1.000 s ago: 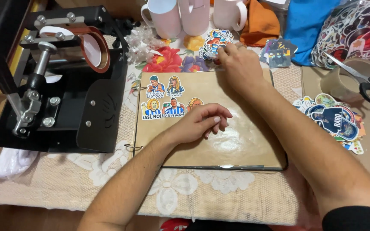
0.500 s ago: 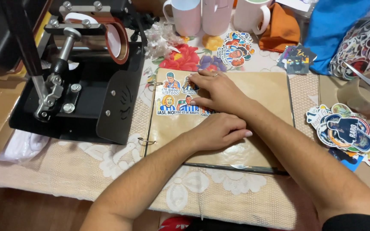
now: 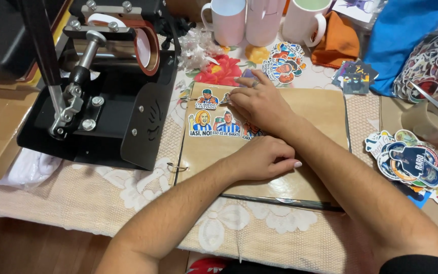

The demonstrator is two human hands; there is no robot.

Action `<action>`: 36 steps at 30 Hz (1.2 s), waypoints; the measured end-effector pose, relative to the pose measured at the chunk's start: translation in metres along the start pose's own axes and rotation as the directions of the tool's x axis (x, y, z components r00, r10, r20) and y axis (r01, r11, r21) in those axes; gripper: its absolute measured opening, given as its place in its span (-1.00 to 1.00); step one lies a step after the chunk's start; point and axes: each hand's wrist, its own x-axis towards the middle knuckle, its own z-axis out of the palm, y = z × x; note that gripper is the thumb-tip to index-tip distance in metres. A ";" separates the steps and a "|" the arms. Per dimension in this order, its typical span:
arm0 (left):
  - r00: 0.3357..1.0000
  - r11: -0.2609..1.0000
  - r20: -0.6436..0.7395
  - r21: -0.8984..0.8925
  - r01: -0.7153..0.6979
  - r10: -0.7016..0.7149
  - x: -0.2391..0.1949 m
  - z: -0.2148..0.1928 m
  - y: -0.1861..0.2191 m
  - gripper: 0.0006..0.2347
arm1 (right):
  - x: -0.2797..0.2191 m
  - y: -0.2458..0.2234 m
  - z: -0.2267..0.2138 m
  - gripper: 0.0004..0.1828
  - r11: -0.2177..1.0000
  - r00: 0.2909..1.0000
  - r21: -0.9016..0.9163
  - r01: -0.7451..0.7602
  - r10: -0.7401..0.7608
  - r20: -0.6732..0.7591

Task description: Peeling the backing off various decorative stickers and applying them to a board or notebook cover.

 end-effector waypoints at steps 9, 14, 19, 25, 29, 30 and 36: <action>1.000 0.999 0.001 -0.037 -0.022 0.022 0.000 -0.003 0.002 -0.87 | 0.006 0.004 -0.003 -0.90 0.931 0.955 0.218 -0.294 0.294 0.034; 1.000 0.996 -0.013 -0.088 -0.028 0.027 0.000 -0.003 0.000 -0.94 | -0.003 0.037 0.002 -0.87 0.818 0.878 0.365 -0.445 0.480 -0.005; 0.999 0.954 -0.039 -0.301 0.007 -0.020 0.000 -0.005 -0.004 -0.90 | -0.007 0.028 -0.034 -0.79 0.525 0.716 0.576 -0.627 0.680 0.159; 0.966 0.717 -0.123 -0.692 0.081 -0.229 0.006 0.008 -0.033 -0.82 | -0.037 -0.006 -0.083 -0.82 0.079 0.405 0.715 -0.694 0.865 0.297; 0.932 0.488 -0.127 -0.871 0.060 -0.341 0.004 0.000 -0.025 -0.79 | -0.051 -0.028 -0.113 -0.84 -0.065 0.313 0.753 -0.655 0.883 0.349; 0.925 0.445 -0.121 -0.894 0.056 -0.361 0.004 -0.002 -0.025 -0.78 | -0.063 -0.023 -0.109 -0.81 -0.077 0.293 0.767 -0.637 0.897 0.333; 0.902 0.588 -0.144 -0.797 0.138 -0.406 0.006 -0.001 -0.030 -0.80 | -0.091 -0.015 -0.088 -0.78 -0.201 0.198 0.815 -0.544 0.913 0.357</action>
